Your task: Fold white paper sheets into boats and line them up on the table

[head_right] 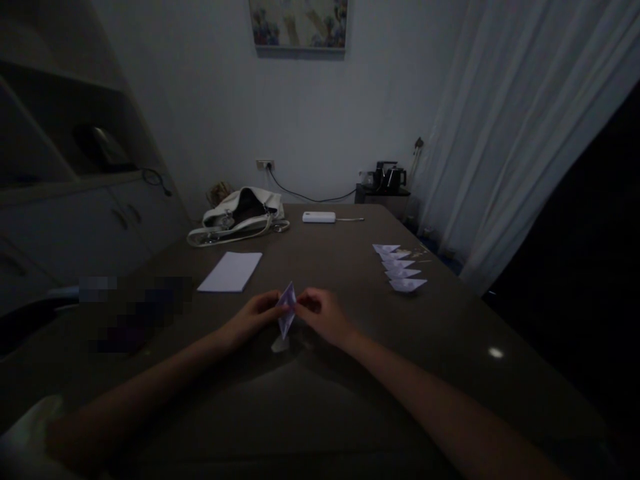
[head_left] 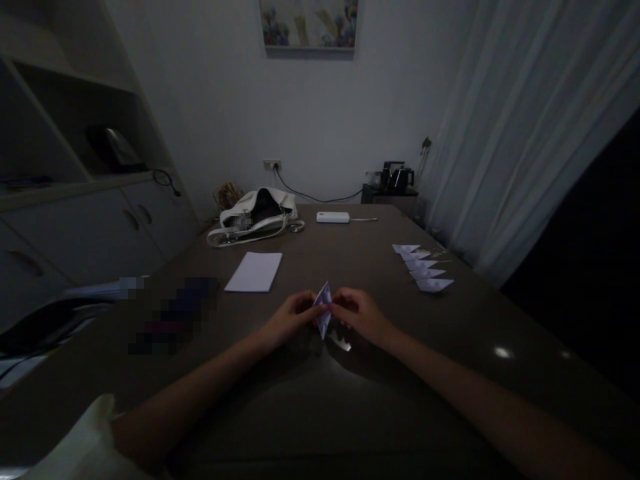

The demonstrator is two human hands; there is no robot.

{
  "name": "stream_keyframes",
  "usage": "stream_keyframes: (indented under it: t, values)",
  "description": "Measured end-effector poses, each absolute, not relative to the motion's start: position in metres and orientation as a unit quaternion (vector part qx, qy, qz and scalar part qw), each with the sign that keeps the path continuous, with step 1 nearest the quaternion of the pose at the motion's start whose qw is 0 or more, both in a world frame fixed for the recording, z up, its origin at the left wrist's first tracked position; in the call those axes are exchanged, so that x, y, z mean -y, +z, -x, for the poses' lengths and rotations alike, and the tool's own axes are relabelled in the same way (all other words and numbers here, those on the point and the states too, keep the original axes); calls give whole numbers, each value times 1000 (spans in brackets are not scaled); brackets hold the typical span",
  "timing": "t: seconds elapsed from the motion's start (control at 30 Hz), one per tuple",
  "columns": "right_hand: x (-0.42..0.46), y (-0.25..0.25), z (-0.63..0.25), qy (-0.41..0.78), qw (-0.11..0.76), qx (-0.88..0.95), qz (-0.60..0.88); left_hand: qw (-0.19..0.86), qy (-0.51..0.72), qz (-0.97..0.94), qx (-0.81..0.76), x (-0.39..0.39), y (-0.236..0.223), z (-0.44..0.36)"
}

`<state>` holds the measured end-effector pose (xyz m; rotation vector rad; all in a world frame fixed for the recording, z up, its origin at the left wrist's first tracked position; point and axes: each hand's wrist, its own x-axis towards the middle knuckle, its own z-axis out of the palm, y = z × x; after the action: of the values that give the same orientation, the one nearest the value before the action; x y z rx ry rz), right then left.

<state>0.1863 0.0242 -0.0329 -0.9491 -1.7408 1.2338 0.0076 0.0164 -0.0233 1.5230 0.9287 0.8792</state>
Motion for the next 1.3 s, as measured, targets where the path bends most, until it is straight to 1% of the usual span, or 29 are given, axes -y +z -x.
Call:
stream_keyframes:
  t: [0.1, 0.27, 0.37, 0.5, 0.67, 0.8, 0.93, 1.13, 1.3]
  values:
    - [-24, -34, -186, 409, 412, 719, 381, 552, 360, -639, -397, -15, -22, -8]
    - [-23, -34, -187, 378, 432, 717, 395, 553, 363, -633, -403, -14, -22, -8]
    - [-20, -29, -189, 310, 447, 740, 396, 566, 378, -614, -399, -16, -25, -8]
    - [-16, -21, -194, 186, 397, 819, 370, 584, 388, -593, -396, -20, -32, -6]
    - [-16, -21, -198, 119, 355, 851, 368, 622, 373, -579, -372, -25, -39, -4]
    - [-16, -21, -200, 91, 329, 867, 362, 631, 369, -577, -365, -26, -41, -3]
    - [-16, -20, -200, 89, 314, 878, 350, 637, 370, -572, -361, -25, -38, -4]
    - [-17, -24, -197, 104, 348, 865, 346, 645, 371, -560, -364, -25, -40, -5]
    - [-15, -25, -194, 100, 374, 854, 348, 625, 353, -593, -364, -25, -40, -2]
